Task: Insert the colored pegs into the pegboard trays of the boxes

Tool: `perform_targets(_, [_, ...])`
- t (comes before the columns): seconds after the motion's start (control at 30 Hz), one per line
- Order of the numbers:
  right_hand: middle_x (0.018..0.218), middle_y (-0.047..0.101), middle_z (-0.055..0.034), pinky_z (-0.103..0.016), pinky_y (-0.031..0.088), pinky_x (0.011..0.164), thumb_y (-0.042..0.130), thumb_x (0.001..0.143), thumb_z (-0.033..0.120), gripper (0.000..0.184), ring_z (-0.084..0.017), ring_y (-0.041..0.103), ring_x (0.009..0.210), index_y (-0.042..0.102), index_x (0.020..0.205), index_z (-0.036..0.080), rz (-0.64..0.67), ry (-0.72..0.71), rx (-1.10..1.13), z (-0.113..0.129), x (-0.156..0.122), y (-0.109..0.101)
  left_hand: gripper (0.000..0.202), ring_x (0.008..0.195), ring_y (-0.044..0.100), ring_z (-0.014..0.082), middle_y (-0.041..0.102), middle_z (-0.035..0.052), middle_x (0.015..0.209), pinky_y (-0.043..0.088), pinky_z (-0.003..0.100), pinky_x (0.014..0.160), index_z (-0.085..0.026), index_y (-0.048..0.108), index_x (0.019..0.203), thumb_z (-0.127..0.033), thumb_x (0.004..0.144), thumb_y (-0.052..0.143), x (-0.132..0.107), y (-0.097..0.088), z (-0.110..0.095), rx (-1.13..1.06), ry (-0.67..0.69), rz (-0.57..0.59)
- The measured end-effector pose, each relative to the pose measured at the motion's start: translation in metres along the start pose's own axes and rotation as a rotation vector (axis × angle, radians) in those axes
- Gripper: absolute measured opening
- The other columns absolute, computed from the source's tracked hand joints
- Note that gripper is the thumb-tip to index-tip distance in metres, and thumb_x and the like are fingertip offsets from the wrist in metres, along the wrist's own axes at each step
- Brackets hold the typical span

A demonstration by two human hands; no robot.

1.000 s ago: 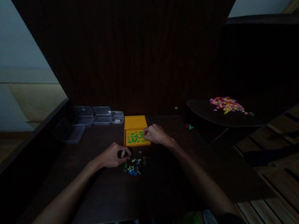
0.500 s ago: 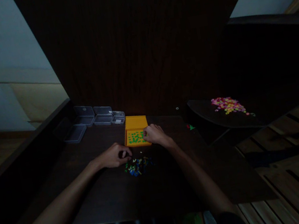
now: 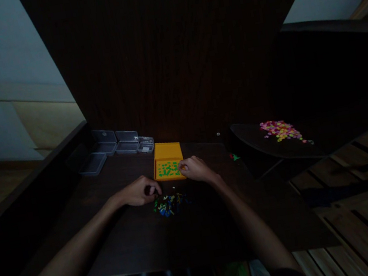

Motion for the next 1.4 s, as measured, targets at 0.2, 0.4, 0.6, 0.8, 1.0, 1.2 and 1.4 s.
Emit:
perform_targets(0.2, [0.060, 0.060, 0.0029, -0.019, 0.032, 0.054, 0.057, 0.083, 0.024, 0.019, -0.009, 0.050, 0.053, 0.073, 0.091, 0.017, 0.010, -0.195, 0.222, 0.025, -0.025, 0.011, 0.033, 0.051, 0.045, 0.0072, 0.053, -0.0045, 0.060, 0.033, 0.017, 0.049, -0.012, 0.073, 0.092, -0.011, 0.062, 0.058, -0.005, 0.001, 0.000, -0.087, -0.006, 0.104])
perform_targets(0.4, [0.071, 0.067, 0.0010, -0.020, 0.036, 0.063, 0.061, 0.085, 0.026, 0.017, -0.010, 0.057, 0.063, 0.072, 0.096, 0.020, 0.059, -0.357, 0.189, 0.064, -0.042, 0.021, 0.033, 0.052, 0.045, 0.0075, 0.054, -0.0039, 0.061, 0.033, 0.016, 0.049, -0.013, 0.074, 0.090, -0.011, 0.061, 0.059, -0.005, 0.003, 0.000, -0.076, 0.006, 0.144])
perform_targets(0.6, [0.085, 0.074, -0.0012, -0.020, 0.041, 0.068, 0.056, 0.089, 0.025, 0.020, -0.011, 0.064, 0.070, 0.072, 0.100, 0.021, 0.129, -0.445, 0.234, 0.081, -0.044, 0.032, 0.029, 0.053, 0.045, 0.0078, 0.052, -0.0037, 0.060, 0.033, 0.017, 0.050, -0.012, 0.075, 0.087, -0.011, 0.063, 0.058, -0.005, 0.003, 0.003, -0.051, 0.007, 0.138])
perform_targets(0.8, [0.088, 0.075, -0.0011, -0.020, 0.042, 0.070, 0.057, 0.089, 0.027, 0.019, -0.012, 0.066, 0.072, 0.072, 0.100, 0.021, 0.143, -0.486, 0.225, 0.084, -0.045, 0.041, 0.028, 0.052, 0.043, 0.0076, 0.049, -0.0043, 0.058, 0.032, 0.017, 0.050, -0.014, 0.075, 0.087, -0.011, 0.065, 0.058, -0.005, -0.001, 0.003, -0.053, -0.017, 0.115])
perform_targets(1.0, [0.088, 0.075, -0.0023, -0.021, 0.043, 0.072, 0.056, 0.090, 0.027, 0.020, -0.014, 0.068, 0.077, 0.071, 0.101, 0.022, 0.150, -0.446, 0.174, 0.078, -0.047, 0.040, 0.024, 0.053, 0.043, 0.0079, 0.049, -0.0038, 0.058, 0.031, 0.018, 0.051, -0.014, 0.076, 0.088, -0.015, 0.069, 0.062, -0.005, -0.003, 0.004, -0.065, -0.001, 0.099])
perform_targets(1.2, [0.087, 0.074, -0.0027, -0.021, 0.042, 0.071, 0.058, 0.088, 0.027, 0.019, -0.013, 0.066, 0.075, 0.072, 0.101, 0.022, 0.161, -0.384, 0.196, 0.065, -0.051, 0.034, 0.025, 0.054, 0.043, 0.0079, 0.053, -0.0027, 0.061, 0.032, 0.018, 0.052, -0.015, 0.076, 0.093, -0.019, 0.073, 0.062, -0.004, -0.003, 0.006, -0.065, 0.004, 0.093])
perform_targets(1.4, [0.085, 0.073, -0.0007, -0.021, 0.040, 0.067, 0.058, 0.088, 0.024, 0.018, -0.012, 0.064, 0.071, 0.072, 0.099, 0.022, 0.124, -0.341, 0.190, 0.056, -0.052, 0.028, 0.024, 0.053, 0.044, 0.0080, 0.051, -0.0036, 0.058, 0.032, 0.018, 0.051, -0.014, 0.075, 0.093, -0.022, 0.074, 0.063, -0.004, -0.003, 0.008, -0.050, -0.030, 0.075])
Point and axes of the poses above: each hand's wrist, its own x-axis towards the middle knuckle, its own y-axis out of the palm, z = x × y, the point moved 7 cm from there along x, towards the middle knuckle
